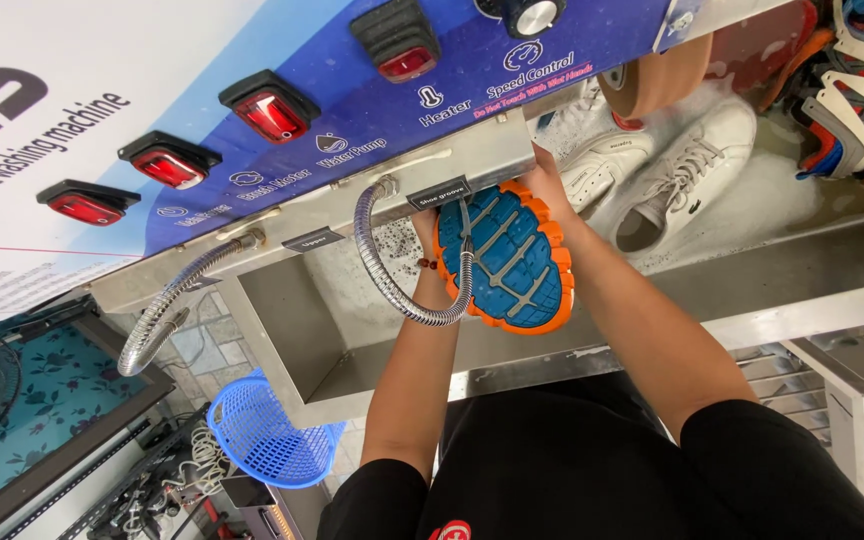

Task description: Washing and scrubbing a pair of sneakers using a specialized shoe-washing machine.

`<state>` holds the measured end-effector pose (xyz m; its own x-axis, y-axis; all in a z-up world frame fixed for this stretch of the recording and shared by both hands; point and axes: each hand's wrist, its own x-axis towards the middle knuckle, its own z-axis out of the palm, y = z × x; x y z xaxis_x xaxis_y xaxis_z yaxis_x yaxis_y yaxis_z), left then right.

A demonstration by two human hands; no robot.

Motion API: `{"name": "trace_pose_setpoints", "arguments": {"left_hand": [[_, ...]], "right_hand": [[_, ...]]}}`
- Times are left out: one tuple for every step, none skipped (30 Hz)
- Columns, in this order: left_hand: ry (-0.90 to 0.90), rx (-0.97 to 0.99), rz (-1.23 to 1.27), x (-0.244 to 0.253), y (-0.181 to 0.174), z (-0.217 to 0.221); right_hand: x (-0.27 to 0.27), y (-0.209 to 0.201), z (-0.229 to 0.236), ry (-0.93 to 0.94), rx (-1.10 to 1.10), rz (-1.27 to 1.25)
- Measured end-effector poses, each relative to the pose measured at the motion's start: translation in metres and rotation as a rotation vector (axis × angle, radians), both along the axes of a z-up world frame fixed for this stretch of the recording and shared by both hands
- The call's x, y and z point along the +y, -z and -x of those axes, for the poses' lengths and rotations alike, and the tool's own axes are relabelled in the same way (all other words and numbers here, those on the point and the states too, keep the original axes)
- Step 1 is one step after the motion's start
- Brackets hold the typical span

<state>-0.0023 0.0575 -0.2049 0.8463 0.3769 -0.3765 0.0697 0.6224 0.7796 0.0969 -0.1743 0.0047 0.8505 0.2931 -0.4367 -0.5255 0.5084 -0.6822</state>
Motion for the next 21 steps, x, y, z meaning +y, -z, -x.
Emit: {"name": "trace_pose_setpoints", "arguments": {"left_hand": [[0.002, -0.003, -0.001, -0.009, -0.030, -0.006], [-0.046, 0.021, 0.044, -0.018, -0.060, -0.012], [-0.098, 0.048, 0.090, -0.028, -0.090, -0.015], [-0.100, 0.047, 0.090, -0.022, -0.081, -0.011], [-0.063, 0.040, 0.035, -0.017, -0.070, -0.003], [-0.025, 0.033, -0.020, -0.012, -0.060, 0.005], [-0.027, 0.038, -0.019, -0.022, -0.085, 0.000], [-0.014, 0.008, -0.027, -0.030, -0.111, -0.006], [-0.001, -0.023, -0.036, -0.039, -0.136, -0.013], [-0.003, -0.019, -0.035, -0.036, -0.130, -0.014], [-0.091, 0.122, 0.077, -0.033, -0.123, -0.018], [-0.180, 0.264, 0.188, -0.031, -0.117, -0.022], [-0.176, 0.270, 0.192, -0.027, -0.110, -0.017], [-0.112, 0.176, 0.104, -0.025, -0.102, -0.012], [-0.043, 0.085, 0.019, -0.024, -0.094, -0.005], [-0.036, 0.095, 0.025, -0.022, -0.078, 0.001], [-0.049, 0.121, 0.019, -0.019, -0.064, 0.009], [-0.063, 0.148, 0.013, -0.014, -0.052, 0.016], [-0.062, 0.137, 0.011, -0.010, -0.044, 0.009], [-0.083, 0.155, -0.003, -0.006, -0.037, 0.002], [-0.107, 0.180, -0.017, -0.001, -0.029, 0.000]], "right_hand": [[0.001, 0.005, 0.002, 0.002, -0.003, -0.001], [0.001, 0.011, 0.004, -0.019, 0.025, 0.066], [0.002, 0.016, 0.006, -0.045, 0.055, 0.134], [0.003, 0.018, 0.007, -0.047, 0.054, 0.134], [0.003, 0.020, 0.010, -0.030, 0.032, 0.082], [0.004, 0.023, 0.014, -0.012, 0.011, 0.030], [0.006, 0.019, 0.013, -0.014, 0.016, 0.031], [0.008, 0.014, 0.011, 0.016, 0.103, 0.045], [0.011, 0.009, 0.010, 0.048, 0.189, 0.059], [0.011, 0.013, 0.011, 0.046, 0.194, 0.060], [0.010, 0.017, 0.011, 0.029, 0.154, 0.063], [0.008, 0.021, 0.010, 0.011, 0.115, 0.067], [0.005, 0.001, 0.009, 0.015, 0.120, 0.072], [0.001, -0.019, 0.008, 0.012, 0.018, 0.071], [-0.005, -0.038, 0.008, 0.012, -0.081, 0.071], [-0.007, -0.038, 0.005, 0.019, -0.072, 0.078], [-0.008, -0.039, 0.002, -0.009, -0.056, 0.090], [-0.007, -0.043, 0.000, -0.038, -0.041, 0.101], [-0.008, -0.034, -0.001, -0.036, -0.052, 0.100], [-0.009, -0.026, -0.001, -0.022, -0.091, 0.082], [-0.010, -0.017, 0.001, -0.011, -0.123, 0.063]]}}
